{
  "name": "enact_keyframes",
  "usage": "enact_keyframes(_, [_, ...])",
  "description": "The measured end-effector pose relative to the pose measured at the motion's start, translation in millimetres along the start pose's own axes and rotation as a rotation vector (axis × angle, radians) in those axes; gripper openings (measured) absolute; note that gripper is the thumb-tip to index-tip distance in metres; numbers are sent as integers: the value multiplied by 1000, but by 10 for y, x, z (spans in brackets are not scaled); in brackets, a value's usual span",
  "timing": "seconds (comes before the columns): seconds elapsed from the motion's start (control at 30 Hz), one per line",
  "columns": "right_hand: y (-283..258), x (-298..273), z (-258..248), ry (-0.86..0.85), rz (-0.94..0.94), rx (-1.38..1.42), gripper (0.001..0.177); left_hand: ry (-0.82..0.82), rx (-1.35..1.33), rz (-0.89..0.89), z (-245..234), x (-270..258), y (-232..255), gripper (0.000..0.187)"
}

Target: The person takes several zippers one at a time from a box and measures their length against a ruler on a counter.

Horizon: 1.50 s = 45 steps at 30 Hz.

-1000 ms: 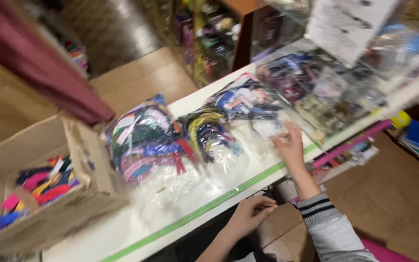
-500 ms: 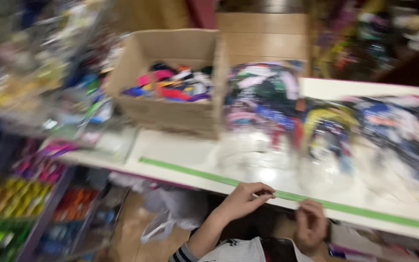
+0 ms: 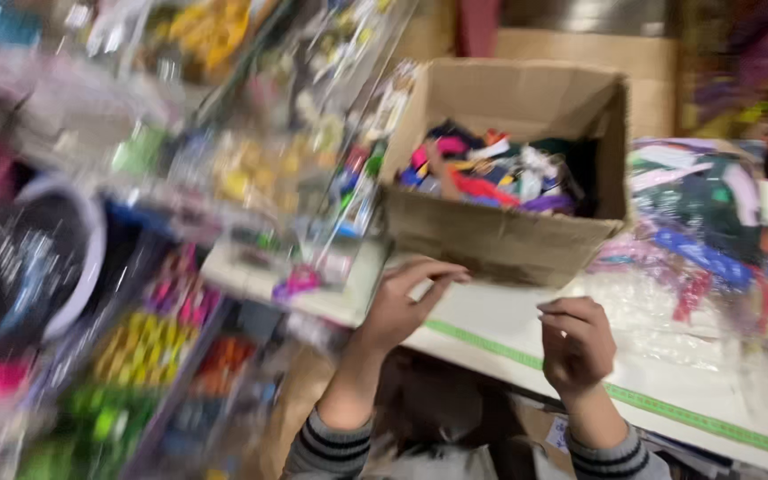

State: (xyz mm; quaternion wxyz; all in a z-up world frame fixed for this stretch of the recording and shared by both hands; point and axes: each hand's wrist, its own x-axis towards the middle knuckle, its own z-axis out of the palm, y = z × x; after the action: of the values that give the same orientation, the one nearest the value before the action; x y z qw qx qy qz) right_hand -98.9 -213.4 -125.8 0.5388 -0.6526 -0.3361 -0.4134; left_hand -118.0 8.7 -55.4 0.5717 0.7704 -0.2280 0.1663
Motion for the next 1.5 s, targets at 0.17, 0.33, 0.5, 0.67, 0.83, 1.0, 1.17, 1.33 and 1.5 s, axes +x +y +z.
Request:
enact_keyframes(0.17, [41,828,359,-22,21,-253,10,277,174,249,-285,835,8,15])
enact_keyframes(0.33, [413,1753,592,-564,452,-432,16,31,530,-37,-313,1397,-162,20])
enact_keyframes(0.5, [923,1886,841,-1551,664,-759,36,-332,621,-395,-328,1524,-366,36])
enact_keyframes(0.67, [2036,998,834,-1708,1108,-738,87,-543,664,-478,-304,1668,-262,67])
enact_keyframes(0.83, [1486,1311,771,-1612,305,-842,23,-636,716,-557,-284,1799,-308,83])
enact_keyframes(1.0, [1568,1488,744,-1211,490,-577,11,-742,723,-481,-218,1821,-657,82])
enact_keyframes(1.17, [1276,1741,682,-751,466,-437,10,-779,590,-207,-237,1857,-347,54])
enact_keyframes(1.33, [1047,1912,564,-660,525,-492,11,-606,401,-119,-247,1820,-549,17])
enact_keyframes(1.5, [1286,1686,586,-1181,640,-851,33,-853,589,-402,-203,1704,-609,44])
